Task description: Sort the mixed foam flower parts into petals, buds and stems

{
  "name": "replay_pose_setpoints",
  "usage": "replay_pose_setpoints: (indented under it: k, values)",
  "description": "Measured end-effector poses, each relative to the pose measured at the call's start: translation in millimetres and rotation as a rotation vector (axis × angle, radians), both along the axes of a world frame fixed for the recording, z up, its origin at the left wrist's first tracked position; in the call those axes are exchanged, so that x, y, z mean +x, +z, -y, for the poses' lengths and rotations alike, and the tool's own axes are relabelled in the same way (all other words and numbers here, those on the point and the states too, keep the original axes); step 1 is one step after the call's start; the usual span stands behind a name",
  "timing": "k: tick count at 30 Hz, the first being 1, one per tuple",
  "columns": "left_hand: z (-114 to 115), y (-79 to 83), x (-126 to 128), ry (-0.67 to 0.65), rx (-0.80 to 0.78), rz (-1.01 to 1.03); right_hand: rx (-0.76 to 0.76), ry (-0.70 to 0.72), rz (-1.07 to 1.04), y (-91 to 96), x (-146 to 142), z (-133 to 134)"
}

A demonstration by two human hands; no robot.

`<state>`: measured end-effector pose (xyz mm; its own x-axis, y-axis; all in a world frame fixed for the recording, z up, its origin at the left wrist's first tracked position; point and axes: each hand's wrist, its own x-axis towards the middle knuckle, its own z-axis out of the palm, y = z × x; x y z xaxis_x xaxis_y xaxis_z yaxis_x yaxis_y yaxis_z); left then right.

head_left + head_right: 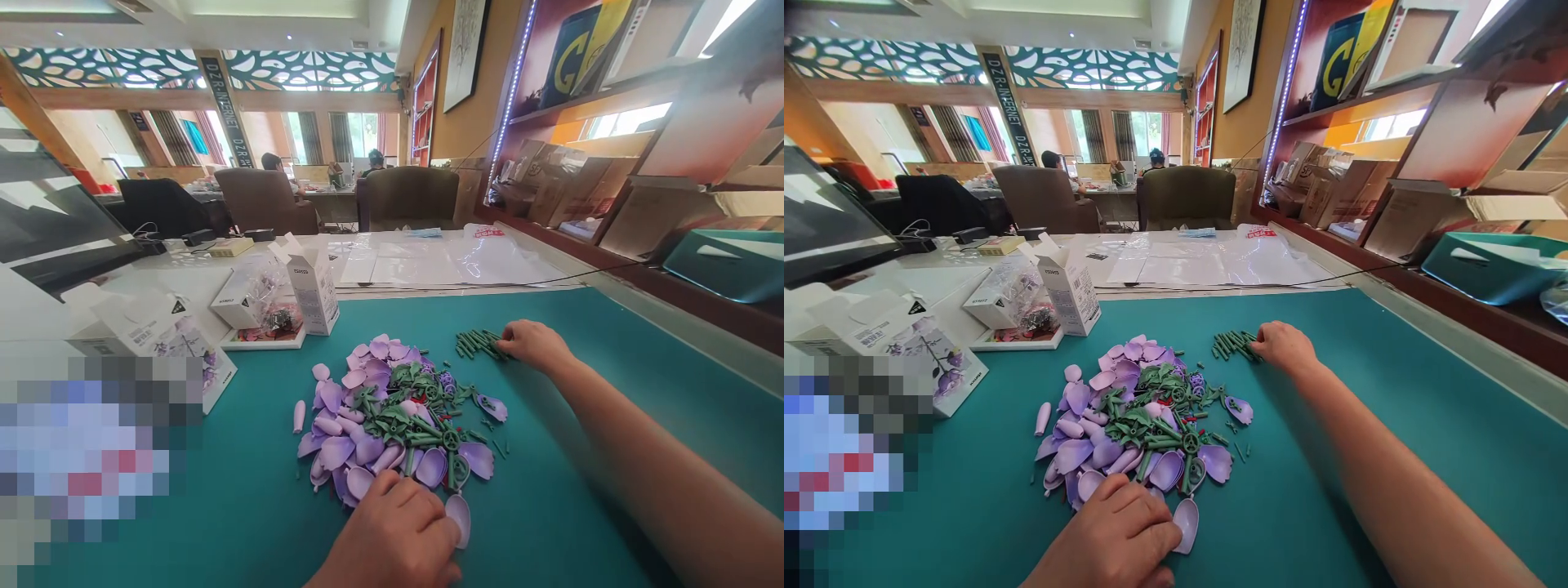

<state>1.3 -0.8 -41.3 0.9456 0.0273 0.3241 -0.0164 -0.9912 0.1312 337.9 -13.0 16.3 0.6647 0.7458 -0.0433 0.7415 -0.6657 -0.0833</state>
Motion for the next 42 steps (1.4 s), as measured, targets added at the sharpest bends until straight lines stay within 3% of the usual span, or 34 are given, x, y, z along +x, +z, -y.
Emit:
replay_pose_setpoints:
  k: [3, 6, 11, 19, 25, 29, 33, 37, 42]
  values:
    - [2.6, 9.3, -1.6, 0.007, -0.028, -0.058, 0.090, 0.121, -0.026, 7.4, -30.8, 4.0]
    - [4.6, 18.0, -2.5, 0.026, -0.079, -0.093, 0.179, 0.382, -0.231, 17.3, -77.7, 10.9]
    - [5.5, 20.2, -2.1, 0.023, -0.089, -0.054, 0.119, 0.611, -0.257, 17.9, -134.5, 19.7]
    - [6.1, 18.9, -2.9, 0.014, -0.042, -0.045, -0.023, 0.607, -0.191, -3.4, -137.2, 16.5]
    - [5.8, 19.9, -3.2, 0.002, -0.047, -0.065, 0.005, 0.618, -0.199, -3.5, -144.0, 19.1]
    - [6.1, 22.3, -3.0, 0.010, -0.084, -0.060, 0.118, 0.539, -0.236, 4.7, -124.2, 17.6]
    - [6.2, 23.5, -3.2, 0.013, -0.096, -0.055, 0.219, 0.229, -0.087, 5.0, -67.8, 13.4]
    - [5.9, 20.2, -2.8, 0.015, -0.103, -0.022, 0.185, -0.011, 0.047, -3.9, -16.7, 16.6]
    - [5.6, 19.8, -2.2, 0.008, -0.113, -0.001, 0.107, -0.090, 0.028, -14.7, 4.9, 23.6]
